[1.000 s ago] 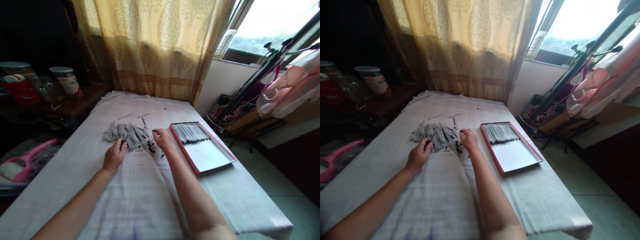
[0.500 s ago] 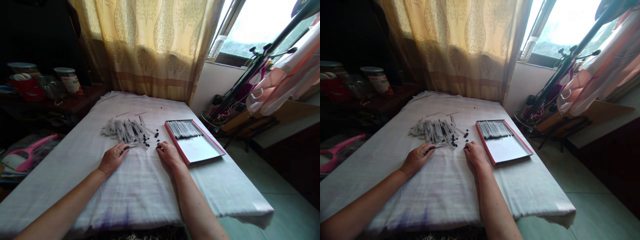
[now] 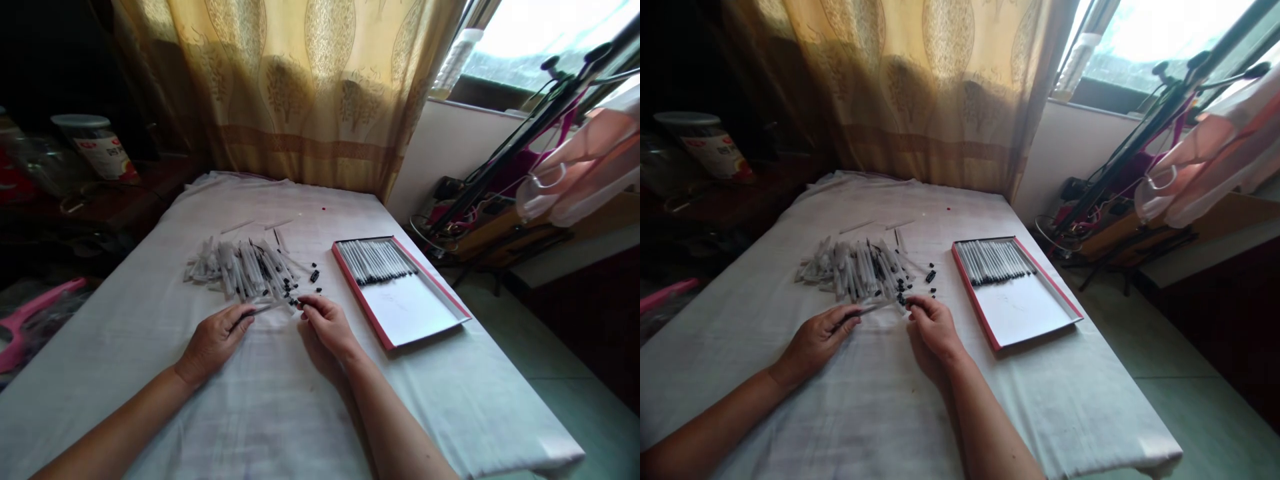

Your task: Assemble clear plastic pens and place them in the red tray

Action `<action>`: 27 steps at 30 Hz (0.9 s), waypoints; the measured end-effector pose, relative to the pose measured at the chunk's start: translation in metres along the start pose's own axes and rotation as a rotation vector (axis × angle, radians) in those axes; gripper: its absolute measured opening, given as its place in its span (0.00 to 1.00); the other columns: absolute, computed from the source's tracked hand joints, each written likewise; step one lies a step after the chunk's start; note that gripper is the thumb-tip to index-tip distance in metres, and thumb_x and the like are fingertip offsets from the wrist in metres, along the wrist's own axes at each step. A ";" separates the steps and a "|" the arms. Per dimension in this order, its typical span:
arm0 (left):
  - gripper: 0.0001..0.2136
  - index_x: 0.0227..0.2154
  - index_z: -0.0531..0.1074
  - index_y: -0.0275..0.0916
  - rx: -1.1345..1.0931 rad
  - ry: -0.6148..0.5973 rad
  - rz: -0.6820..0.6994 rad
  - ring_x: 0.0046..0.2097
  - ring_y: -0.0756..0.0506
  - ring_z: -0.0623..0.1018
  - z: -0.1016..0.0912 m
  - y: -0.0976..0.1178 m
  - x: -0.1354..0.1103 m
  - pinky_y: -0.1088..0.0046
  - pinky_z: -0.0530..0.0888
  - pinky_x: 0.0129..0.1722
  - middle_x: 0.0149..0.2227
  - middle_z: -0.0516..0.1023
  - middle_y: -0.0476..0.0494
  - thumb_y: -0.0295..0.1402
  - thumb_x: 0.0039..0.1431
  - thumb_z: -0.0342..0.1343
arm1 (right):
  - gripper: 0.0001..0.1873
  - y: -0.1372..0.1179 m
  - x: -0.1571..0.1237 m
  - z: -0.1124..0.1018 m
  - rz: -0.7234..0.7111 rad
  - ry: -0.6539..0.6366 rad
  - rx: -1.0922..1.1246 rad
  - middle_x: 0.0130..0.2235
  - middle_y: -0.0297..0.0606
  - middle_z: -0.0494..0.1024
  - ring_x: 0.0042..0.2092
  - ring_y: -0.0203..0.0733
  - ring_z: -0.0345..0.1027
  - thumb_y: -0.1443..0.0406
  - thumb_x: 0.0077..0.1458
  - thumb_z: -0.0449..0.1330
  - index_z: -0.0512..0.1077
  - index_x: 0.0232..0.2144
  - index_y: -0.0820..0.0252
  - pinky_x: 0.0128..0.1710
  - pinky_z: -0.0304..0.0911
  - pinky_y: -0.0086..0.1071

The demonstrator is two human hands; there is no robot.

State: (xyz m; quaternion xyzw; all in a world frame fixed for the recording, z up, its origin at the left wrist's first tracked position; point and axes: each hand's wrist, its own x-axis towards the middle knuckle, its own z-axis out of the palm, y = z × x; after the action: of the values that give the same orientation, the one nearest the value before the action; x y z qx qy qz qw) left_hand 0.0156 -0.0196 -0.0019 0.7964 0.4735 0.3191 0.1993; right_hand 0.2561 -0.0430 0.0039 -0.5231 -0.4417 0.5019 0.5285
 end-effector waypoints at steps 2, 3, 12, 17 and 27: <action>0.16 0.42 0.77 0.45 -0.038 -0.020 0.037 0.41 0.43 0.82 0.001 0.001 0.008 0.69 0.77 0.45 0.39 0.83 0.45 0.46 0.61 0.49 | 0.13 -0.006 0.004 0.000 0.118 0.012 0.107 0.31 0.36 0.80 0.29 0.37 0.70 0.58 0.42 0.67 0.76 0.32 0.57 0.24 0.60 0.27; 0.16 0.42 0.77 0.44 -0.054 -0.029 0.056 0.41 0.43 0.82 0.002 0.001 0.013 0.70 0.77 0.45 0.40 0.83 0.45 0.44 0.62 0.49 | 0.14 -0.009 0.006 -0.001 0.164 0.025 0.161 0.30 0.37 0.80 0.28 0.36 0.70 0.58 0.42 0.68 0.76 0.31 0.58 0.22 0.58 0.26; 0.13 0.44 0.78 0.45 -0.124 -0.035 0.135 0.39 0.44 0.83 0.018 0.002 0.028 0.73 0.79 0.41 0.38 0.83 0.44 0.39 0.63 0.51 | 0.12 -0.007 0.020 -0.005 0.239 0.115 0.478 0.25 0.33 0.75 0.22 0.30 0.60 0.64 0.39 0.71 0.77 0.29 0.59 0.19 0.52 0.24; 0.12 0.45 0.77 0.48 -0.137 -0.018 0.162 0.39 0.45 0.83 0.019 0.000 0.026 0.74 0.79 0.40 0.38 0.83 0.47 0.37 0.62 0.53 | 0.09 -0.002 0.017 -0.004 0.211 0.065 0.365 0.23 0.31 0.74 0.21 0.29 0.57 0.64 0.43 0.68 0.77 0.30 0.58 0.21 0.52 0.25; 0.12 0.43 0.78 0.48 -0.149 -0.036 0.112 0.37 0.44 0.83 0.015 0.002 0.027 0.74 0.79 0.38 0.38 0.84 0.47 0.38 0.62 0.53 | 0.09 -0.003 0.014 -0.006 0.209 0.061 0.368 0.25 0.32 0.76 0.22 0.29 0.58 0.63 0.44 0.68 0.78 0.31 0.57 0.23 0.53 0.26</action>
State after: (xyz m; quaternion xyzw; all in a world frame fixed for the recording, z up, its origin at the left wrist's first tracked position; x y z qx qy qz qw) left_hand 0.0362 0.0029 -0.0031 0.8102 0.3994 0.3499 0.2481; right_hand 0.2641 -0.0292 0.0056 -0.4759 -0.2697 0.6101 0.5732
